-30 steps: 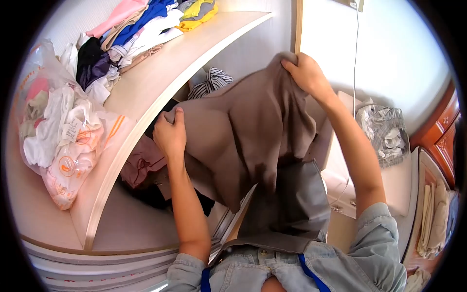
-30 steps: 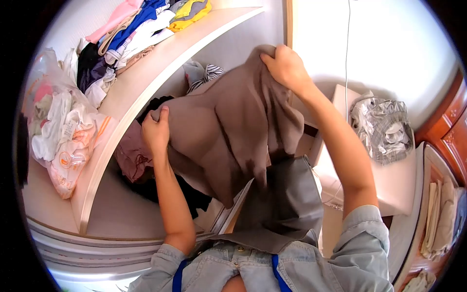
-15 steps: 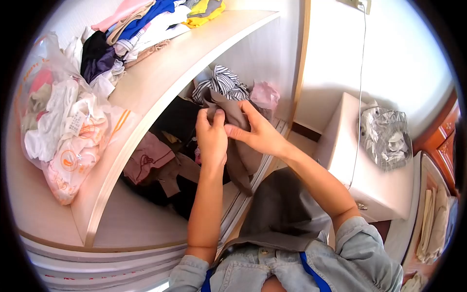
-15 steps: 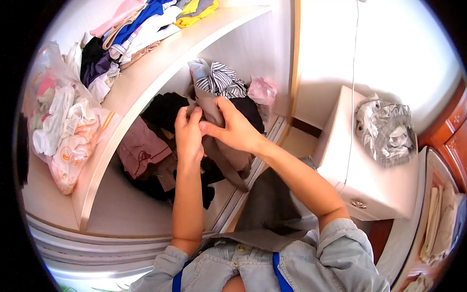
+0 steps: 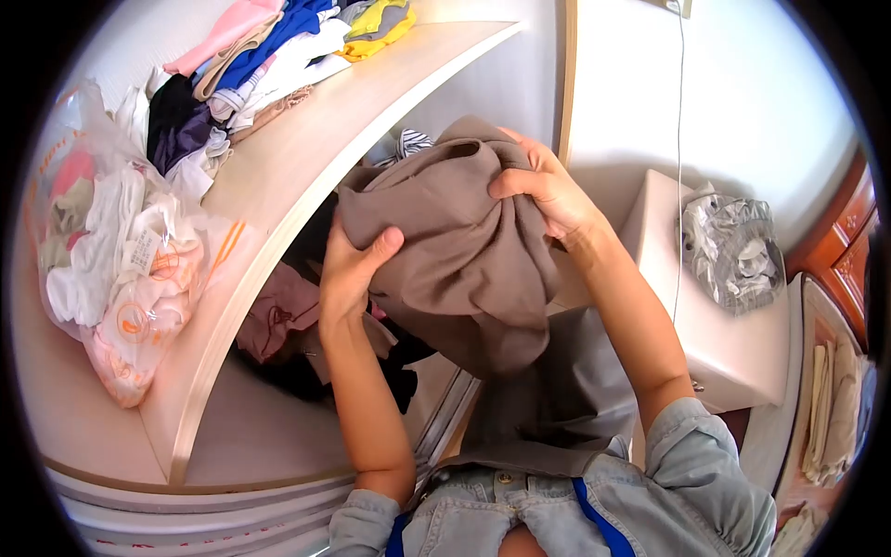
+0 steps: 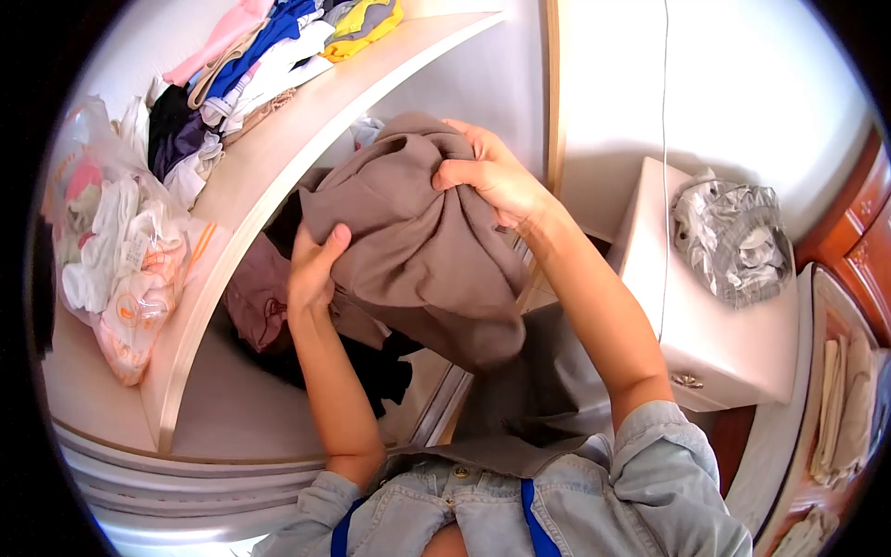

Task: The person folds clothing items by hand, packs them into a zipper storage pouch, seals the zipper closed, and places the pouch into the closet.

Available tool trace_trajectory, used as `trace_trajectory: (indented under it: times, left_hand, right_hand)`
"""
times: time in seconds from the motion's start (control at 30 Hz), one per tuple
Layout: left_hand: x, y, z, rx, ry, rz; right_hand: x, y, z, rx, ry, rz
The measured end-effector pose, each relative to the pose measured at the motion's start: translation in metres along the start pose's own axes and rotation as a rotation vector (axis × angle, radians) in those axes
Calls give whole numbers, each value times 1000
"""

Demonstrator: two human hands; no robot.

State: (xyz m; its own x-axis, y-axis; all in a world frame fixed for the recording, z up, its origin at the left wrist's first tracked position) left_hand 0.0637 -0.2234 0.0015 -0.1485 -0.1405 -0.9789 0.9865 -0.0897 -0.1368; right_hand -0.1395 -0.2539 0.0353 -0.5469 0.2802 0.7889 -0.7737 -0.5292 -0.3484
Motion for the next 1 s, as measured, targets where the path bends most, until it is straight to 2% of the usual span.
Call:
trace_trajectory:
  times: [0.07,0.13,0.17,0.23,0.27,0.33,0.4,0.47,0.53,0.6,0.63,0.67,0.73,0.77,0.83,0.87,0.93,0.97,1.0]
  left_hand:
    - [-15,-17,-9,49,-9,-52]
    - [-14,-28,-10,68,122,231]
    - [-24,-29,-12,-53,68,254]
    - [-28,-30,-13,-97,53,293]
    - [-30,-28,-12,-139,33,335]
    - [-30,-31,-14,-157,34,319]
    - [-34,-32,-16,-192,25,175]
    - [-32,-33,-16,-167,35,200]
    - [-35,-29,-14,-170,-3,248]
    - [-32,-14,-13,-191,9,281]
    - [-27,-12,-12,-120,39,254]
    - [-21,-13,-12,-47,72,226]
    - [-16,-16,-13,-3,81,229]
    - [-14,-18,-15,14,126,118]
    - [-15,-21,-19,75,175,-25]
    - [-15,-20,-22,80,176,-22]
    - [-18,-25,-30,240,120,-207]
    - [-16,-22,-34,197,99,-287]
    - [-15,-22,-38,201,100,-285]
  right_hand:
    - [9,-7,0,25,-3,-6]
    - [-5,-5,0,88,-92,-42]
    - [-7,-4,-3,86,-96,-42]
    - [3,9,-10,-15,62,-474]
    - [1,10,-18,-14,64,-472]
    - [11,8,-41,9,251,-638]
    - [-3,3,-62,110,253,-966]
    - [-48,31,-74,32,-137,-776]
    - [-43,50,-72,-88,-53,-516]
    - [1,75,-58,-260,176,-434]
    - [26,79,-50,-232,335,-367]
    - [39,70,-46,-265,259,-333]
    - [48,67,-34,-223,324,-680]
    - [52,66,-31,-233,322,-684]
    - [37,69,-26,-254,-22,-546]
    - [37,68,-26,-260,-19,-545]
    - [21,65,-29,-192,-190,-552]
    - [13,65,-30,-96,-174,-610]
    - [6,68,-36,-101,-172,-610]
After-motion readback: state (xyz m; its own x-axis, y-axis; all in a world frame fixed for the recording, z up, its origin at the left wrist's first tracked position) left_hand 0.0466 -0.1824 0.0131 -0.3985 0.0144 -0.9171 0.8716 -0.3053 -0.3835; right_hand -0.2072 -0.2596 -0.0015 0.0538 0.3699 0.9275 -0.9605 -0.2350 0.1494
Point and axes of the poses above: each hand's wrist, its own z-axis towards the middle knuckle, its own y-axis out of the back of the hand, x = y × z, the point moved 8 cm from there along z, towards the middle knuckle, and after that the axes turned 13 degrees about y, right-handed, at the moved point
